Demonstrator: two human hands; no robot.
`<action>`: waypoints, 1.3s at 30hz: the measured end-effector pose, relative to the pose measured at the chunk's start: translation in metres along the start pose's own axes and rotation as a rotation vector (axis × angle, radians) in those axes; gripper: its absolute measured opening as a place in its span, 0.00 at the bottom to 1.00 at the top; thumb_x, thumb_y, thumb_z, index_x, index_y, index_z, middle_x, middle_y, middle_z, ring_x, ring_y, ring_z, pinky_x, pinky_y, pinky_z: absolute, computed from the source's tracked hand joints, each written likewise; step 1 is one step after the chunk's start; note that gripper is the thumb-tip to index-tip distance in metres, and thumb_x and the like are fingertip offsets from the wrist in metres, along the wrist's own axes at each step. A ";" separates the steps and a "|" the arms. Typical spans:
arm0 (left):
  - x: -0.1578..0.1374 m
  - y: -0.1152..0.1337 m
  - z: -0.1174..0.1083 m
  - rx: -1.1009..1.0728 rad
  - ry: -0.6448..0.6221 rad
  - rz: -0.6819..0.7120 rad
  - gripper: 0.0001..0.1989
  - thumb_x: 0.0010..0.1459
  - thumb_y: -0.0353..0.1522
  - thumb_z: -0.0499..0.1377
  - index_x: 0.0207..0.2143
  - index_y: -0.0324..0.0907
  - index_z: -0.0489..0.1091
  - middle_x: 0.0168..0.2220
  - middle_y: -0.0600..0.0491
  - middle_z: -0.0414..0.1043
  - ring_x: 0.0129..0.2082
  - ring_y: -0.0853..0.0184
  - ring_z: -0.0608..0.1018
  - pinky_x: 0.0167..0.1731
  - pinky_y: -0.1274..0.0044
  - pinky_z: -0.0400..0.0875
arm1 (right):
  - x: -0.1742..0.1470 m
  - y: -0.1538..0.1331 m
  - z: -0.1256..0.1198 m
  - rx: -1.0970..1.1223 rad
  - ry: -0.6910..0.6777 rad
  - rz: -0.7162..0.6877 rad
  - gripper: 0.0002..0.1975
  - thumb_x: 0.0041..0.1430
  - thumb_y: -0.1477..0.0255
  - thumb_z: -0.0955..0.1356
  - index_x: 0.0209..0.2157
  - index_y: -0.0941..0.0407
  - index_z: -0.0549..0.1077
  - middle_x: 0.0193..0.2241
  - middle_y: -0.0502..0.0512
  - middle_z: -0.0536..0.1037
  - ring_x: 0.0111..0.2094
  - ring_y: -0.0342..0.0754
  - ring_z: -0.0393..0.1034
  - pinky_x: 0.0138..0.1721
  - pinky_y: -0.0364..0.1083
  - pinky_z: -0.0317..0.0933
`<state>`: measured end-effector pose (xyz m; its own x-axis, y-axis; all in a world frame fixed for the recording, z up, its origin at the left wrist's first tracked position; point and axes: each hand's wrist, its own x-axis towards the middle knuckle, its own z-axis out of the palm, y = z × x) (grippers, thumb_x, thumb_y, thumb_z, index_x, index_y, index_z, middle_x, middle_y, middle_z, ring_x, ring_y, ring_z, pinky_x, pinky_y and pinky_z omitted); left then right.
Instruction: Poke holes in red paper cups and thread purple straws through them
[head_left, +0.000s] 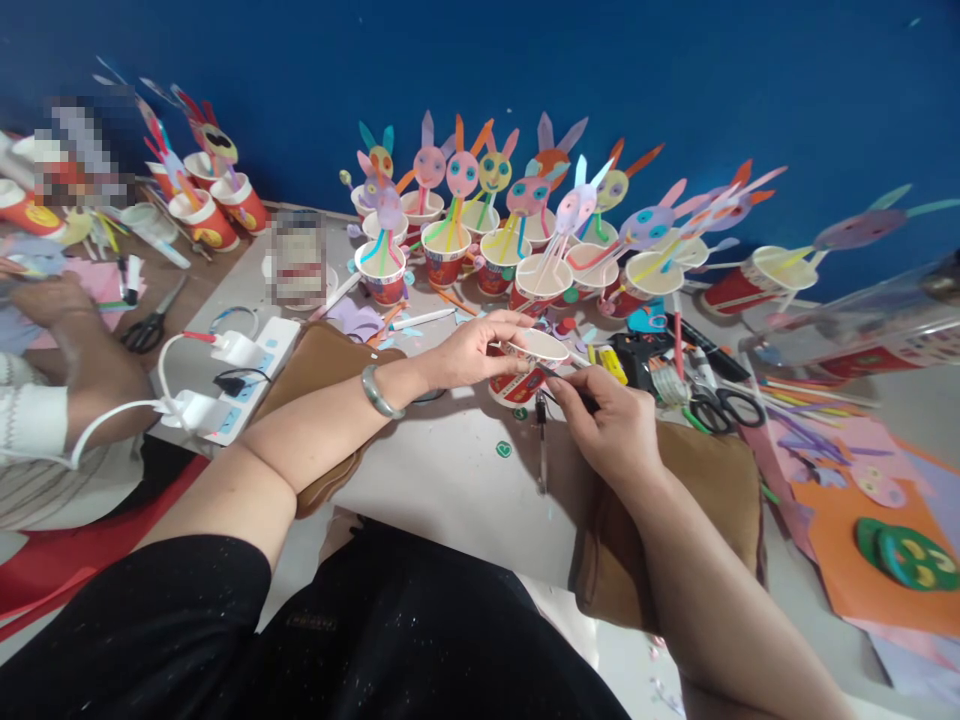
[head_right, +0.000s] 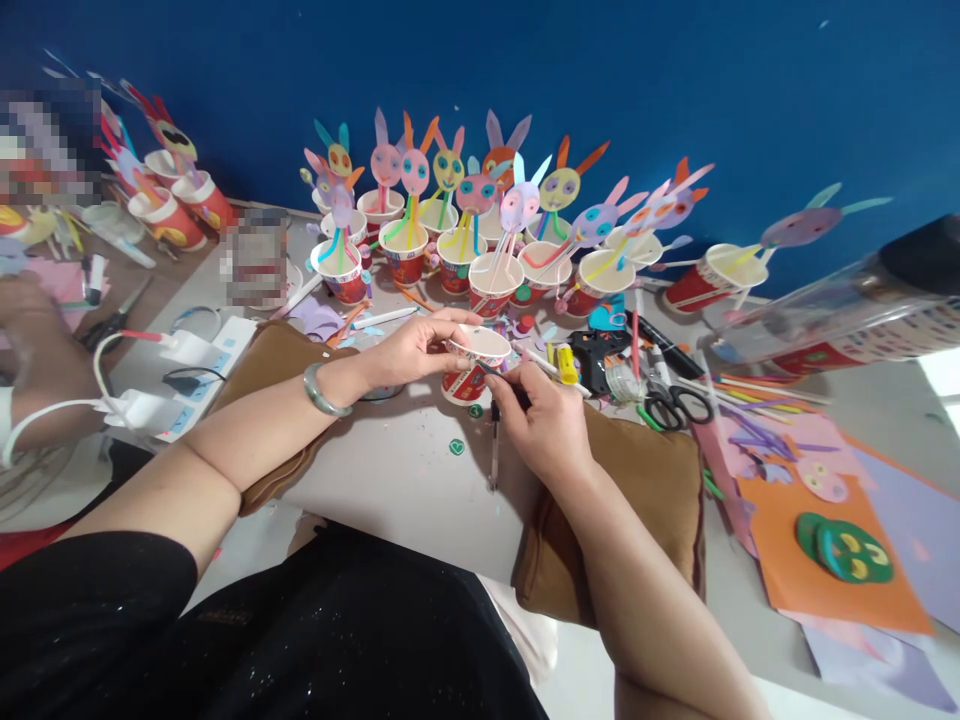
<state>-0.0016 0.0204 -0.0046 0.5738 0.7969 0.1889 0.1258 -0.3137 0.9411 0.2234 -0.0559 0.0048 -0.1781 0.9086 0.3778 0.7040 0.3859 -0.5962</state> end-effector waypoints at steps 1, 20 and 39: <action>0.000 0.000 0.000 0.002 0.004 -0.001 0.08 0.58 0.35 0.70 0.37 0.39 0.79 0.62 0.40 0.71 0.66 0.55 0.72 0.67 0.60 0.63 | 0.000 0.000 0.000 0.006 -0.004 0.004 0.16 0.67 0.57 0.68 0.29 0.53 0.71 0.19 0.48 0.74 0.19 0.42 0.63 0.24 0.43 0.57; 0.000 0.003 0.001 0.055 0.026 0.027 0.07 0.58 0.34 0.69 0.35 0.39 0.77 0.62 0.40 0.70 0.66 0.55 0.72 0.67 0.60 0.63 | -0.001 -0.003 0.005 0.080 0.003 0.059 0.17 0.66 0.57 0.68 0.28 0.53 0.70 0.17 0.47 0.73 0.18 0.43 0.63 0.24 0.44 0.58; -0.002 0.001 0.002 0.026 0.009 0.051 0.13 0.58 0.40 0.71 0.34 0.39 0.78 0.64 0.38 0.68 0.67 0.51 0.71 0.68 0.57 0.63 | -0.005 0.001 0.002 -0.125 0.014 -0.034 0.20 0.69 0.53 0.66 0.32 0.54 0.73 0.22 0.52 0.77 0.20 0.45 0.69 0.25 0.44 0.57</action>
<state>-0.0007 0.0176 -0.0049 0.5729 0.7840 0.2390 0.1178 -0.3673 0.9226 0.2236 -0.0599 0.0009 -0.1943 0.8927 0.4066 0.7784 0.3925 -0.4900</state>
